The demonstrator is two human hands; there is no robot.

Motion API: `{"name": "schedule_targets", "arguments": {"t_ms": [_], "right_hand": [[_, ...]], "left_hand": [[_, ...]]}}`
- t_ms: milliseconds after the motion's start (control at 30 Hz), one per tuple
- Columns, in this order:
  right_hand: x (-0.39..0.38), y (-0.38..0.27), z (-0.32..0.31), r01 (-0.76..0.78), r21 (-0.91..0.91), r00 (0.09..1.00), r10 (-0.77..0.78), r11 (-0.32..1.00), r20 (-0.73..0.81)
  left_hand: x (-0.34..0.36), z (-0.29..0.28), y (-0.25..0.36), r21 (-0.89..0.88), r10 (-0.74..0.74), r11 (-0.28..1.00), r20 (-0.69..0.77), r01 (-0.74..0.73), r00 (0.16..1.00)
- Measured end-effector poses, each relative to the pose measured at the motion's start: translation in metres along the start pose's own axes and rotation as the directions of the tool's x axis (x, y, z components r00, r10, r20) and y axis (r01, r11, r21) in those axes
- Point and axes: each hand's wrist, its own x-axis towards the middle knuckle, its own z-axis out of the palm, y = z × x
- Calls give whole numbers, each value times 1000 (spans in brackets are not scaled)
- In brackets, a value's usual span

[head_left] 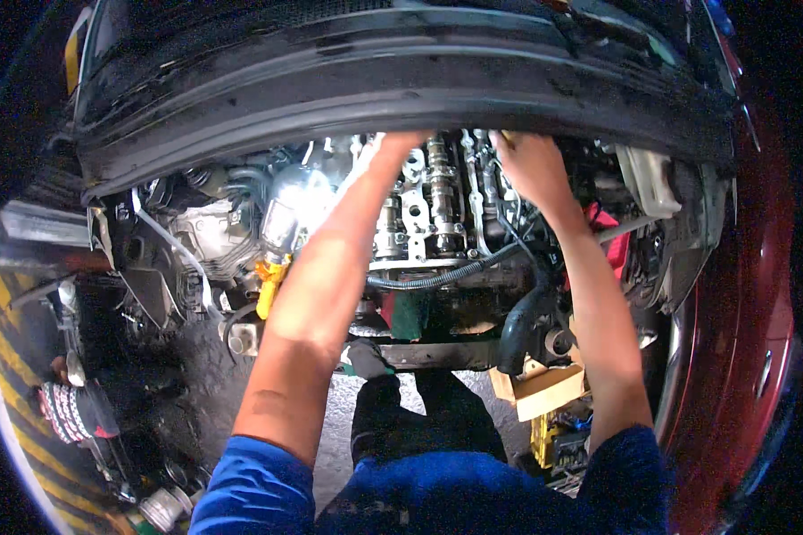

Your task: The person uses a ratchet and socket to loosen and remove bolts from the engine block, occasionally moving a work light to illuminate the area.

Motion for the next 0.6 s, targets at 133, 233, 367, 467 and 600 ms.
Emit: {"name": "schedule_targets", "arguments": {"t_ms": [133, 233, 367, 467, 600], "right_hand": [[-62, 30, -9, -33, 441, 984, 105, 897, -141], [-113, 18, -34, -231, 723, 969, 219, 651, 113], [-164, 16, -53, -117, 664, 993, 96, 738, 68], [-175, -22, -76, -122, 740, 987, 6, 661, 158], [-162, -61, -85, -33, 882, 998, -28, 470, 53]], "left_hand": [[-5, 10, 92, -160, -71, 984, 38, 76, 997], [-42, -18, 143, -211, -19, 978, -89, 0, 996], [-86, -110, 209, -166, -158, 966, 228, 198, 961], [-106, -161, 220, -76, -80, 993, 133, 90, 988], [-105, -209, 228, 25, -39, 999, 3, 39, 999]]}}
